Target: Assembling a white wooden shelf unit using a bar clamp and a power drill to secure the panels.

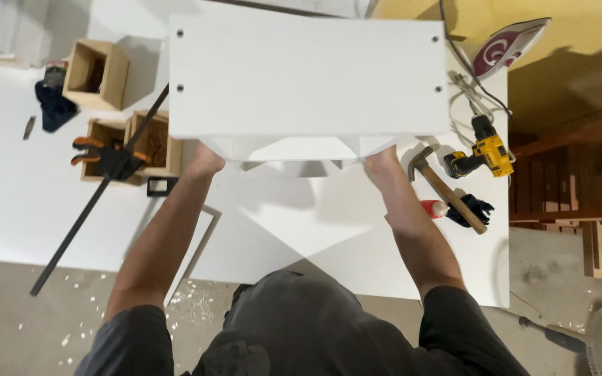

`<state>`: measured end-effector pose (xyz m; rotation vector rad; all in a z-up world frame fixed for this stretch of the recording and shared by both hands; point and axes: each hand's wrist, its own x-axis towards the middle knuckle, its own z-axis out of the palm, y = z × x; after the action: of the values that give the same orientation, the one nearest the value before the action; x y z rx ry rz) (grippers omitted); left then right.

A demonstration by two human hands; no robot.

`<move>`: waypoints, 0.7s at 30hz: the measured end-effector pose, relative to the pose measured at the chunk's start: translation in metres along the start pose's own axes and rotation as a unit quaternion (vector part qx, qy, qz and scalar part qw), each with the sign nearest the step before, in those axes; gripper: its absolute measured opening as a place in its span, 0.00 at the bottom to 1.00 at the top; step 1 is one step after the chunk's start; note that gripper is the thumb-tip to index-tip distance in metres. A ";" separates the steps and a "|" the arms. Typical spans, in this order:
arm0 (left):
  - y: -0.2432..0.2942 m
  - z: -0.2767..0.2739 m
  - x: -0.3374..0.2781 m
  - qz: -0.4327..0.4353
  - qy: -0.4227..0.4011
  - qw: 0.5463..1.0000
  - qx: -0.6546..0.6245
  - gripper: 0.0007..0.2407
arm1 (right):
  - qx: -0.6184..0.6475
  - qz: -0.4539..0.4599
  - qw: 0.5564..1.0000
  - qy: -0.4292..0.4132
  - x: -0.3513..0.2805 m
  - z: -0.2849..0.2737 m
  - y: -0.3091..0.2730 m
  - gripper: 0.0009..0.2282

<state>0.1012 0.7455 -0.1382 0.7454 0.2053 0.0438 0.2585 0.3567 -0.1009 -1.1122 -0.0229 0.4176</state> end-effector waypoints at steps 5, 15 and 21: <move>0.007 -0.006 0.046 -0.019 -0.102 0.988 -0.115 0.33 | 0.004 -0.051 0.999 -0.001 0.030 0.003 0.011 0.26; -0.004 -0.015 0.105 -0.064 -0.258 0.899 -0.349 0.28 | 0.005 -0.111 0.994 0.003 0.056 -0.019 0.037 0.23; -0.021 -0.032 0.124 -0.084 -0.333 0.809 -0.477 0.26 | 0.005 -0.147 0.989 -0.003 0.055 -0.035 0.052 0.22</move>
<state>0.2152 0.7653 -0.1962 -0.3034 -0.4199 -0.2716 0.3006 0.3647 -0.1727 -1.0781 -0.1886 0.1572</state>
